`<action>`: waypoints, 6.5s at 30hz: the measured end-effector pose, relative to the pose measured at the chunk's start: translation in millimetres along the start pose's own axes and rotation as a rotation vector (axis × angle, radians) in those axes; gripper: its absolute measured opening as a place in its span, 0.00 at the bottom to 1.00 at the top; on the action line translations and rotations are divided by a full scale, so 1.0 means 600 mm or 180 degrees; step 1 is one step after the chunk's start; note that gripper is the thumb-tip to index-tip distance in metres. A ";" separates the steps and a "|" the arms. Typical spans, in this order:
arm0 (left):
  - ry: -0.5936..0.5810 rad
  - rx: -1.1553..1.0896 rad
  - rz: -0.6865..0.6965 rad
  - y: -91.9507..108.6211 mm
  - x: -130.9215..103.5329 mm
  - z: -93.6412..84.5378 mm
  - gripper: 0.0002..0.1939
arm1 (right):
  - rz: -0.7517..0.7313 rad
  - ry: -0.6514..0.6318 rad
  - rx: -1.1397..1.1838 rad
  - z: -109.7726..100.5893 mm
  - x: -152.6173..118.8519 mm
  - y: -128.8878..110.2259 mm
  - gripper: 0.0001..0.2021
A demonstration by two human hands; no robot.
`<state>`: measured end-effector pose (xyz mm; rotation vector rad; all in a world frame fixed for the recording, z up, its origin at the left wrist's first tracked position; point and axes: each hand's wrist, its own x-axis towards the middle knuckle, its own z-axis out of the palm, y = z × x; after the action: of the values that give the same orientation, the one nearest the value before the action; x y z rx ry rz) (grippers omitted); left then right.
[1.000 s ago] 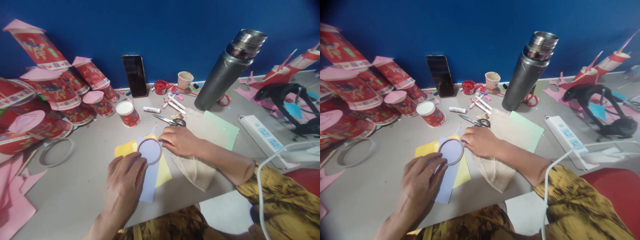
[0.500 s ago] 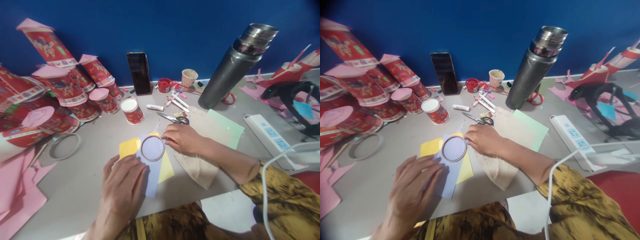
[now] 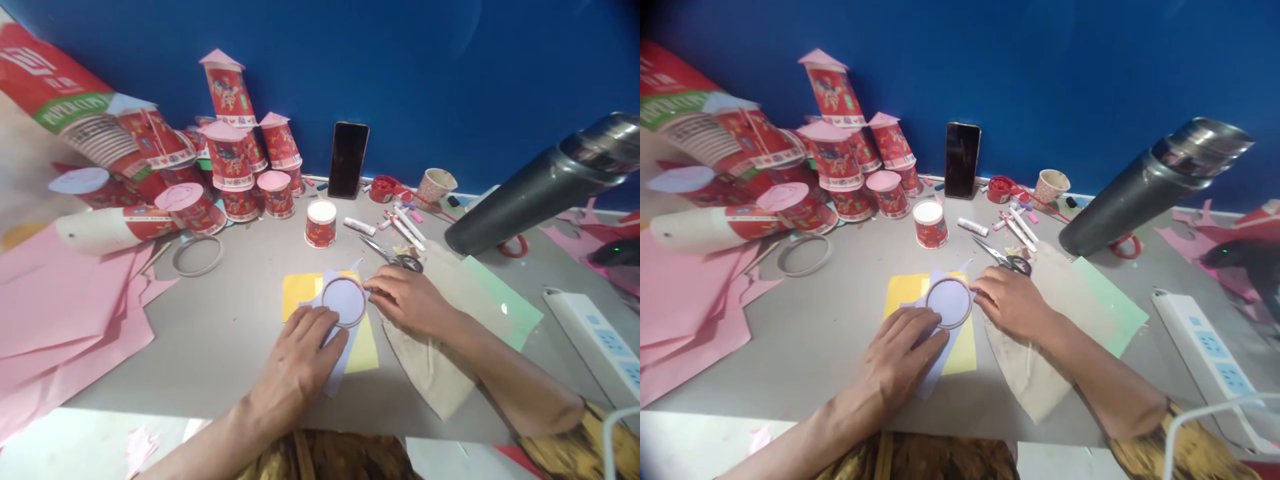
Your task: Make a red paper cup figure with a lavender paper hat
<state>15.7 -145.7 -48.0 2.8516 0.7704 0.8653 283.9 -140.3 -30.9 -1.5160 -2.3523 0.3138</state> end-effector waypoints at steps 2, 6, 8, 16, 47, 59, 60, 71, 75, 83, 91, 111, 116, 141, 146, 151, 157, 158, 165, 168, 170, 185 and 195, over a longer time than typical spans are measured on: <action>0.0008 -0.0004 0.0033 -0.003 -0.005 0.003 0.12 | -0.0010 0.0000 0.0001 0.001 0.000 0.000 0.08; -0.0055 -0.0074 0.0098 -0.006 -0.011 0.006 0.12 | -0.0022 -0.0014 -0.0038 0.000 0.000 0.000 0.08; -0.0085 -0.0104 0.0093 -0.006 -0.013 0.007 0.10 | -0.0018 -0.0018 -0.0059 -0.001 0.000 -0.001 0.08; -0.0038 -0.0152 0.0087 -0.005 -0.008 0.003 0.09 | -0.0023 0.0037 -0.0066 0.000 0.001 -0.002 0.08; 0.0132 -0.0169 0.0045 -0.009 0.002 0.001 0.14 | 0.0175 -0.0219 -0.0086 -0.007 0.012 -0.009 0.08; 0.0097 0.0080 0.0282 -0.020 0.003 -0.001 0.12 | 0.0243 0.0047 -0.0155 -0.013 0.014 -0.009 0.07; 0.0117 0.0093 0.0286 -0.021 0.001 0.000 0.12 | 0.0349 0.0161 -0.0147 -0.018 0.015 -0.003 0.08; 0.0204 0.0130 0.0301 -0.028 -0.004 0.004 0.14 | 0.2035 0.0501 -0.1041 -0.114 0.041 0.086 0.12; 0.0143 0.0166 0.0330 -0.021 0.002 -0.002 0.14 | 0.1999 0.0307 -0.1261 -0.095 0.064 0.094 0.17; 0.0079 0.0042 0.0124 -0.001 0.011 -0.010 0.10 | 0.1695 0.0683 -0.1219 -0.101 0.052 0.069 0.10; 0.0035 -0.0082 0.0051 -0.002 0.004 -0.009 0.11 | 0.1388 0.1047 0.1308 -0.098 0.005 -0.031 0.07; 0.0136 -0.0156 0.0068 -0.005 0.005 -0.009 0.12 | 0.0930 0.0529 0.2551 -0.034 0.039 -0.070 0.07; 0.0074 -0.0211 0.0107 -0.004 0.008 -0.010 0.13 | 0.0919 0.0567 0.2512 -0.025 0.043 -0.070 0.09; 0.0087 -0.0196 0.0116 -0.004 0.005 -0.010 0.14 | 0.0868 -0.0391 0.1091 -0.078 0.082 -0.093 0.11; 0.0049 -0.0198 0.0106 -0.004 0.004 -0.013 0.13 | 0.0768 -0.0775 0.0223 -0.092 0.110 -0.101 0.08; 0.0053 -0.0194 0.0107 -0.004 0.003 -0.012 0.13 | 0.0611 -0.0959 -0.0366 -0.097 0.133 -0.110 0.08; 0.0033 -0.0183 0.0092 -0.002 0.006 -0.011 0.12 | 0.0404 -0.0767 -0.0743 -0.094 0.143 -0.113 0.09; 0.0036 -0.0181 0.0091 -0.002 0.006 -0.011 0.12 | 0.0393 -0.0748 -0.0781 -0.093 0.144 -0.113 0.09; -0.0028 -0.0181 0.0060 -0.002 0.003 -0.013 0.13 | 0.0211 -0.0512 -0.0938 -0.086 0.131 -0.124 0.10; -0.0029 -0.0216 0.0052 -0.002 0.003 -0.013 0.12 | 0.0156 -0.0450 -0.0948 -0.081 0.112 -0.133 0.10; -0.0006 -0.0243 0.0039 -0.001 0.004 -0.013 0.11 | 0.0150 -0.0409 -0.0987 -0.077 0.097 -0.138 0.10; -0.0028 -0.0364 -0.0112 0.004 0.005 -0.014 0.09 | -0.0326 0.0037 -0.0343 -0.032 0.036 -0.118 0.06; -0.0059 -0.0316 -0.0094 0.004 0.003 -0.014 0.09 | 0.0075 -0.0151 0.1188 -0.056 0.036 -0.104 0.06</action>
<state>13.3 -147.5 -39.8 2.7512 0.7437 0.8473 236.2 -145.7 25.3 -1.3675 -2.1569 0.7545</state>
